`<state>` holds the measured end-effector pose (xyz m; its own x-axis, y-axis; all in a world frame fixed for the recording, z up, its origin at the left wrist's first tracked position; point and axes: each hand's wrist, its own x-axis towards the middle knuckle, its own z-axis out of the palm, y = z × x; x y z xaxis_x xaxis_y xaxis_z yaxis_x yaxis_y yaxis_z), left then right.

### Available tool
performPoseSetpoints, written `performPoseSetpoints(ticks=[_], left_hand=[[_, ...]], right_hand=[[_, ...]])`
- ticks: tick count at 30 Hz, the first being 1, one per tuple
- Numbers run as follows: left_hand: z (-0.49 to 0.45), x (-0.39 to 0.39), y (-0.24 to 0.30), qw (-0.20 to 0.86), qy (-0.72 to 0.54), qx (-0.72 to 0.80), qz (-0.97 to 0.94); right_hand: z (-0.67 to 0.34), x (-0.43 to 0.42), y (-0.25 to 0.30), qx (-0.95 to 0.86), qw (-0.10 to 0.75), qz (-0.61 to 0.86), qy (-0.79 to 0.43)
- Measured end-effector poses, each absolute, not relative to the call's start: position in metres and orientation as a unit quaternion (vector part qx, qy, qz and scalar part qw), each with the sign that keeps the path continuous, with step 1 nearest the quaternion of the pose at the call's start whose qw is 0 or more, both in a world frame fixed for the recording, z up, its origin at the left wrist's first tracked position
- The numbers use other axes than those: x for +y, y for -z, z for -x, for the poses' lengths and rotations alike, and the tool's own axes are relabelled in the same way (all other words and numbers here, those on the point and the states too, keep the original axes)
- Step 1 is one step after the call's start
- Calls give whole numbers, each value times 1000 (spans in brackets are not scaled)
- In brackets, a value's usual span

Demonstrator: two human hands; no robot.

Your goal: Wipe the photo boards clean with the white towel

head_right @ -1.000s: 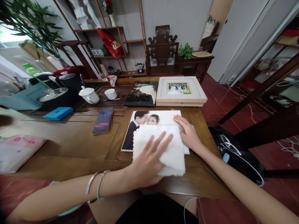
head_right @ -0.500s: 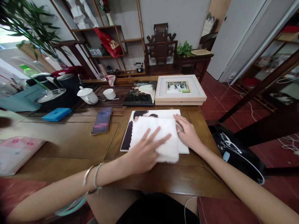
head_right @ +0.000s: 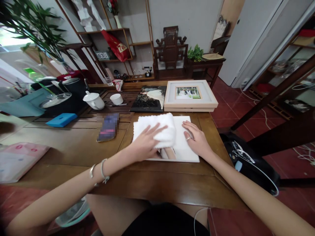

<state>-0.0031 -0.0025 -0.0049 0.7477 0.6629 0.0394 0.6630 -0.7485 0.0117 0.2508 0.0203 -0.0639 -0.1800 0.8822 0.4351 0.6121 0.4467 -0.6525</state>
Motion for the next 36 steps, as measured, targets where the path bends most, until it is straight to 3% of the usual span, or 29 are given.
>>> performPoseSetpoints(ticks=[6,17,28,36], left_hand=[[23,37,4,5,45,-379,924],[24,-79,-2,-35,19,-263,964],[36,59,1,-18,69,-349,934],[45,45,3,-14,75,-342,936]], right_hand=[[-250,20,64,-747,407,495,-175],[-250,19,66,-749,409,495,-166],[-250,20,65,-748,407,496,-169],[-250,20,65,-749,410,493,-167]])
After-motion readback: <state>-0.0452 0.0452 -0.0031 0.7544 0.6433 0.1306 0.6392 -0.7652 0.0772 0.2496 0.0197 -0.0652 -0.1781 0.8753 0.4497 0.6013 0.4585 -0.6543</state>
